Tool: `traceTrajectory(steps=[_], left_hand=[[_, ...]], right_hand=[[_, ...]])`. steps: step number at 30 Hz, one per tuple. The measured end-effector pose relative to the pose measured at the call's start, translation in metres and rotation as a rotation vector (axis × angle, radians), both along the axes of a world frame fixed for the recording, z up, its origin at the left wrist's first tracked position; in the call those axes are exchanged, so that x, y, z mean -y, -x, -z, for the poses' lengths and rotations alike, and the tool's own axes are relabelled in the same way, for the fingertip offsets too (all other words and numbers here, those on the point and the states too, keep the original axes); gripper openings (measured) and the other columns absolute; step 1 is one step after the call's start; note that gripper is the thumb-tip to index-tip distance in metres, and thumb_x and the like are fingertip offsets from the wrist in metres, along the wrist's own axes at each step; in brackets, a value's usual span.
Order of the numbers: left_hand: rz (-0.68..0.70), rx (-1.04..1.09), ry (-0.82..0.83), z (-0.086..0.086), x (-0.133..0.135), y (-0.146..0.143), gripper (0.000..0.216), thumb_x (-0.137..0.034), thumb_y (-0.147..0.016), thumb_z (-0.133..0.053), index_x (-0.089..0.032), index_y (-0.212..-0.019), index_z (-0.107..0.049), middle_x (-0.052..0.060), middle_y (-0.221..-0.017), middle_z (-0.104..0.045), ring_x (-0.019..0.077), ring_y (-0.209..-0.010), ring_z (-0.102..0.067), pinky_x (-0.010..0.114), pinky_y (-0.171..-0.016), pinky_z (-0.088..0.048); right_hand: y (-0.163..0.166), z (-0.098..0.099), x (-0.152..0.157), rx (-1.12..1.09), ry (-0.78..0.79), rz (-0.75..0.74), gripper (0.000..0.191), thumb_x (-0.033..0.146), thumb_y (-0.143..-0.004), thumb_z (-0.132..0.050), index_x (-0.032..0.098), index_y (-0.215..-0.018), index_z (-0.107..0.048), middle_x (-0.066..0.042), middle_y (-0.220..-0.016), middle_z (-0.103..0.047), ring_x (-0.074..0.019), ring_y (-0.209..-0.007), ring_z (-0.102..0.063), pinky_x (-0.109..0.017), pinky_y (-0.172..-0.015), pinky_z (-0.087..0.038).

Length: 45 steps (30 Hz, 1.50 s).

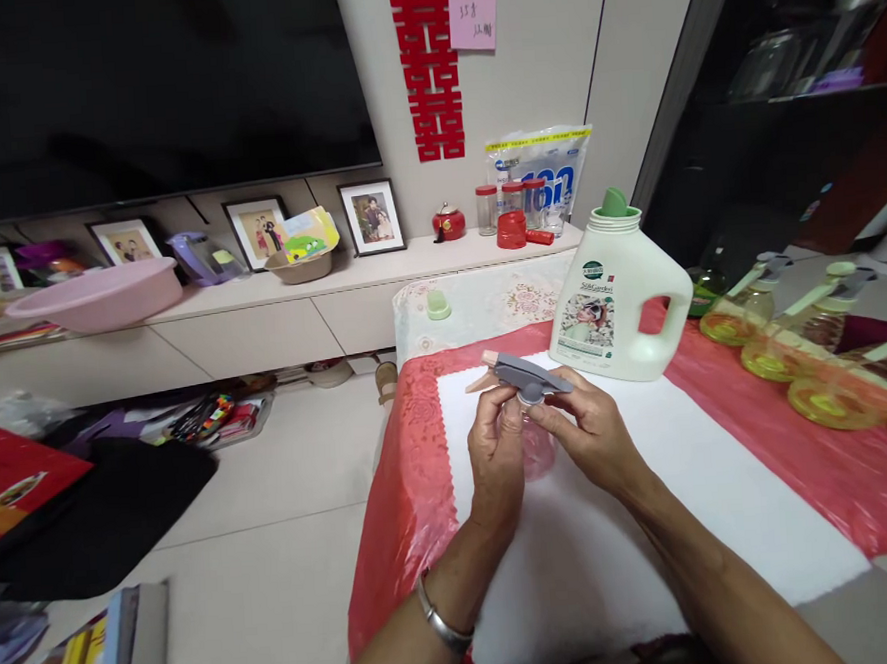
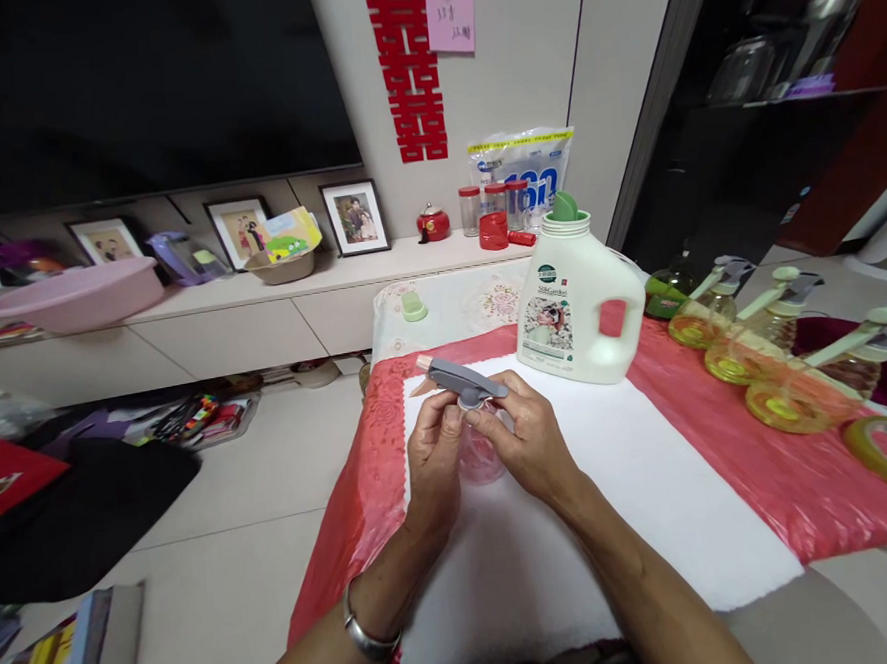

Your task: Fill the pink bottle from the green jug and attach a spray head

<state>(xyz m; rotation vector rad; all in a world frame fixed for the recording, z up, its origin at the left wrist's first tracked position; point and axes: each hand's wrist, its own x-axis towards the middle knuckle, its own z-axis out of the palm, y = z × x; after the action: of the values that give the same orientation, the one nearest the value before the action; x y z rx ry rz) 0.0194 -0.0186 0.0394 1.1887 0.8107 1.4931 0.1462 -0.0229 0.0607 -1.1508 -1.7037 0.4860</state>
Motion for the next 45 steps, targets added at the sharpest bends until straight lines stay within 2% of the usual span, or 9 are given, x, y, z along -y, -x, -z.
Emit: traceTrajectory(steps=[3, 6, 10, 15, 21, 28, 34, 37, 45], left_hand=[[-0.026, -0.102, -0.063, 0.008, 0.002, 0.0, 0.027, -0.035, -0.095, -0.051, -0.021, -0.116, -0.061, 0.007, -0.116, -0.065, 0.0212, -0.112, -0.061, 0.037, -0.101, -0.047], [-0.086, -0.217, -0.257, 0.017, 0.001, -0.001, 0.037, -0.03, -0.092, -0.056, -0.021, -0.127, -0.054, 0.011, -0.122, -0.06, 0.0231, -0.117, -0.058, 0.041, -0.104, -0.046], [-0.174, -0.32, -0.415, 0.025, -0.004, -0.001, 0.042, -0.027, -0.09, -0.059, -0.021, -0.131, -0.052, 0.013, -0.117, -0.061, 0.0243, -0.11, -0.061, 0.043, -0.097, -0.052], [-0.199, -0.345, -0.344, 0.022, -0.004, -0.002, 0.035, -0.026, -0.091, -0.058, -0.021, -0.126, -0.057, 0.011, -0.114, -0.065, 0.0233, -0.108, -0.063, 0.041, -0.096, -0.053], [-0.172, -0.307, -0.263, 0.017, 0.0, -0.002, 0.033, -0.026, -0.089, -0.06, -0.022, -0.121, -0.059, 0.01, -0.114, -0.065, 0.0236, -0.11, -0.062, 0.041, -0.099, -0.05], [-0.132, -0.262, -0.233, 0.016, 0.0, -0.002, 0.028, -0.028, -0.09, -0.059, -0.02, -0.116, -0.059, 0.008, -0.115, -0.065, 0.0226, -0.11, -0.062, 0.04, -0.099, -0.049], [-0.133, -0.279, -0.271, 0.018, -0.001, -0.001, 0.04, -0.022, -0.089, -0.059, -0.021, -0.129, -0.054, 0.009, -0.121, -0.064, 0.0236, -0.115, -0.06, 0.042, -0.103, -0.046], [-0.14, -0.297, -0.289, 0.017, -0.001, -0.001, 0.038, -0.017, -0.087, -0.06, -0.021, -0.124, -0.057, 0.008, -0.118, -0.065, 0.0227, -0.112, -0.061, 0.04, -0.101, -0.048], [-0.168, -0.312, -0.309, 0.017, -0.002, -0.001, 0.032, -0.017, -0.088, -0.058, -0.021, -0.121, -0.057, 0.008, -0.116, -0.065, 0.0216, -0.111, -0.062, 0.039, -0.1, -0.049]], right_hand=[[0.0, 0.001, 0.001, -0.016, -0.021, 0.002, 0.046, 0.051, -0.097, -0.05, 0.008, -0.101, -0.066, -0.007, -0.102, -0.051, -0.0024, -0.094, -0.05, -0.01, -0.083, -0.045], [0.001, 0.003, 0.002, -0.031, -0.018, 0.015, 0.042, 0.049, -0.094, -0.056, 0.009, -0.101, -0.066, -0.007, -0.102, -0.052, -0.0027, -0.095, -0.051, -0.011, -0.084, -0.046], [0.001, 0.005, 0.003, -0.047, 0.022, 0.042, 0.042, 0.049, -0.093, -0.059, 0.009, -0.103, -0.066, -0.007, -0.103, -0.052, -0.0037, -0.096, -0.051, -0.012, -0.084, -0.047], [-0.006, 0.001, 0.008, 0.025, 0.051, 0.071, 0.043, 0.05, -0.092, -0.061, 0.01, -0.108, -0.066, -0.007, -0.107, -0.052, -0.0045, -0.1, -0.05, -0.013, -0.089, -0.047], [-0.012, -0.011, 0.013, 0.004, 0.13, -0.023, 0.049, 0.051, -0.093, -0.06, 0.014, -0.125, -0.061, -0.007, -0.122, -0.047, -0.0058, -0.112, -0.049, -0.012, -0.092, -0.049], [-0.006, -0.014, 0.009, 0.009, 0.104, 0.023, 0.04, 0.047, -0.092, -0.062, 0.01, -0.107, -0.067, -0.006, -0.109, -0.052, -0.0038, -0.103, -0.051, -0.011, -0.089, -0.046], [0.005, -0.012, 0.011, -0.035, 0.084, 0.099, 0.04, 0.043, -0.088, -0.065, 0.008, -0.105, -0.063, -0.006, -0.106, -0.053, -0.0034, -0.099, -0.053, -0.011, -0.087, -0.047], [0.01, -0.011, 0.013, -0.029, 0.082, 0.149, 0.041, 0.044, -0.088, -0.063, 0.006, -0.103, -0.062, -0.006, -0.103, -0.053, -0.0029, -0.096, -0.053, -0.011, -0.087, -0.047], [0.007, -0.028, 0.019, 0.249, -0.075, 0.154, 0.029, 0.038, -0.096, -0.055, 0.014, -0.108, -0.067, -0.002, -0.099, -0.053, 0.0031, -0.092, -0.048, -0.005, -0.08, -0.041]])
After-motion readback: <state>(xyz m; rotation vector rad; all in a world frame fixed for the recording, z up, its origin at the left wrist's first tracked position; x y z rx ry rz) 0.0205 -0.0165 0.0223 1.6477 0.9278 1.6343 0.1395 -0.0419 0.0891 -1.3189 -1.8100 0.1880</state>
